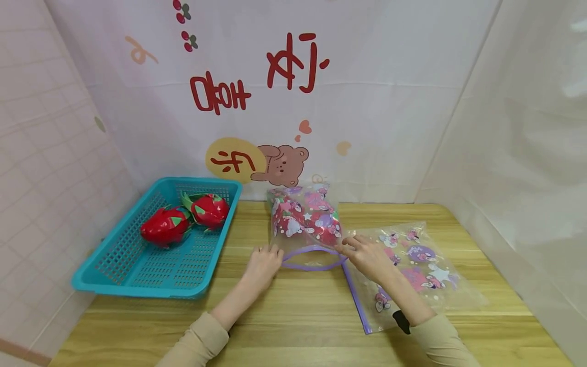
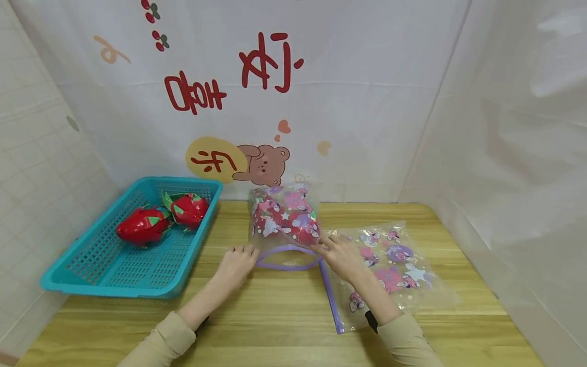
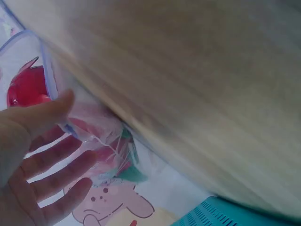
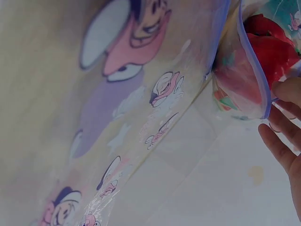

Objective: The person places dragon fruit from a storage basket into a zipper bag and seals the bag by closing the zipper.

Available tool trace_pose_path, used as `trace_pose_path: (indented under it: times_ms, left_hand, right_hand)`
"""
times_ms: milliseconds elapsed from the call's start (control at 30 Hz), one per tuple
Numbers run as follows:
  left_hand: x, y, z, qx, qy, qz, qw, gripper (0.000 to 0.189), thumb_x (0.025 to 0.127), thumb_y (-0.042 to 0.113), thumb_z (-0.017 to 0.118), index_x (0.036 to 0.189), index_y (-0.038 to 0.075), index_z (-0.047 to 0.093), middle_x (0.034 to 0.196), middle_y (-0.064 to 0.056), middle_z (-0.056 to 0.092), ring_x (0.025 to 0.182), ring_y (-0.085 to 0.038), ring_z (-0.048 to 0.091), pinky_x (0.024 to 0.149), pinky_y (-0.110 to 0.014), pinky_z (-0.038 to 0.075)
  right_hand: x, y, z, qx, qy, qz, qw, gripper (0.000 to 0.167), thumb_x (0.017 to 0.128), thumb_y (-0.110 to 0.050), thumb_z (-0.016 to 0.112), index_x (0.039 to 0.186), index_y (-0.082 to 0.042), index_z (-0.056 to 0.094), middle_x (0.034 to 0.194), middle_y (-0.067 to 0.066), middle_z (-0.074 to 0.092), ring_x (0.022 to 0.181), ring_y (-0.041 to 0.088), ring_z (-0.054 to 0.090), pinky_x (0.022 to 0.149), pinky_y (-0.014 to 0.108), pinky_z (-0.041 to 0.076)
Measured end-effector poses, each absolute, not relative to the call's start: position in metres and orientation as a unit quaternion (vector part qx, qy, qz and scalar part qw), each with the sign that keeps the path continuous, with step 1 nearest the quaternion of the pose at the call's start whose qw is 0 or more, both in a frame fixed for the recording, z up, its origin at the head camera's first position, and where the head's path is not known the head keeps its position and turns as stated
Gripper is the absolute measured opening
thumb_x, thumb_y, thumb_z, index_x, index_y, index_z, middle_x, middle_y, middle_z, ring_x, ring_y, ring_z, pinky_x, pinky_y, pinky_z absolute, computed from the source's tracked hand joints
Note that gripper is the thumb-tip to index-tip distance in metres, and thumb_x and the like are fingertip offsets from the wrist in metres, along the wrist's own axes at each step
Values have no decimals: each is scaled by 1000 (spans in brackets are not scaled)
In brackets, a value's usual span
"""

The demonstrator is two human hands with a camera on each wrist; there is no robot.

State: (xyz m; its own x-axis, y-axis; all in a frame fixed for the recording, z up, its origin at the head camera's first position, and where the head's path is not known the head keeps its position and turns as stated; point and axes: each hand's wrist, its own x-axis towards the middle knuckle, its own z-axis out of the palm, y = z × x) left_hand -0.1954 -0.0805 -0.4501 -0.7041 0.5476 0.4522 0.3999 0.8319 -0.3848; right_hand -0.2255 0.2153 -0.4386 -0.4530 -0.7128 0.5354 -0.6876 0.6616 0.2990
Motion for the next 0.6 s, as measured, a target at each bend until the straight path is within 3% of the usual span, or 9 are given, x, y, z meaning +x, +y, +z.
trace_pose_path:
  times_ms: [100, 133, 333, 467, 600]
  left_hand:
    - [-197, -81, -454, -275, -912, 131, 275, 7, 76, 12, 70, 81, 13, 65, 76, -1, 63, 69, -16, 62, 60, -31, 52]
    - [-197, -82, -454, -279, -910, 132, 276, 5, 76, 12, 68, 81, 14, 66, 76, -1, 64, 69, -16, 62, 61, -31, 53]
    - [-197, -86, -452, -291, -895, 134, 309, 6, 78, 13, 67, 83, 15, 63, 74, -1, 62, 63, -16, 62, 56, -29, 50]
    - [-199, -89, -450, -285, -889, 122, 337, 16, 78, 11, 69, 91, 16, 61, 77, -2, 62, 60, -17, 61, 52, -27, 49]
    - [-203, -91, -447, -278, -884, 105, 362, 18, 79, 9, 65, 94, 16, 60, 79, -3, 60, 62, -19, 62, 52, -28, 48]
  right_hand:
    - [-224, 216, -438, 411, -858, -45, 307, 39, 68, 0, 79, 101, -19, 74, 94, 1, 70, 83, 21, 67, 75, 35, 58]
    - [-223, 216, -437, 411, -858, -51, 302, 39, 68, -1, 80, 102, -19, 74, 95, 1, 69, 84, 21, 67, 76, 35, 58]
    - [-225, 220, -436, 435, -853, -76, 278, 48, 62, -19, 86, 107, -15, 71, 104, 4, 66, 93, 22, 65, 81, 35, 57]
    - [-229, 223, -438, 446, -841, -109, 287, 54, 61, -9, 86, 110, -12, 65, 103, 5, 64, 95, 22, 63, 81, 35, 56]
    - [-234, 225, -439, 457, -821, -119, 321, 39, 66, 1, 80, 101, -10, 65, 93, 3, 62, 84, 19, 62, 73, 28, 55]
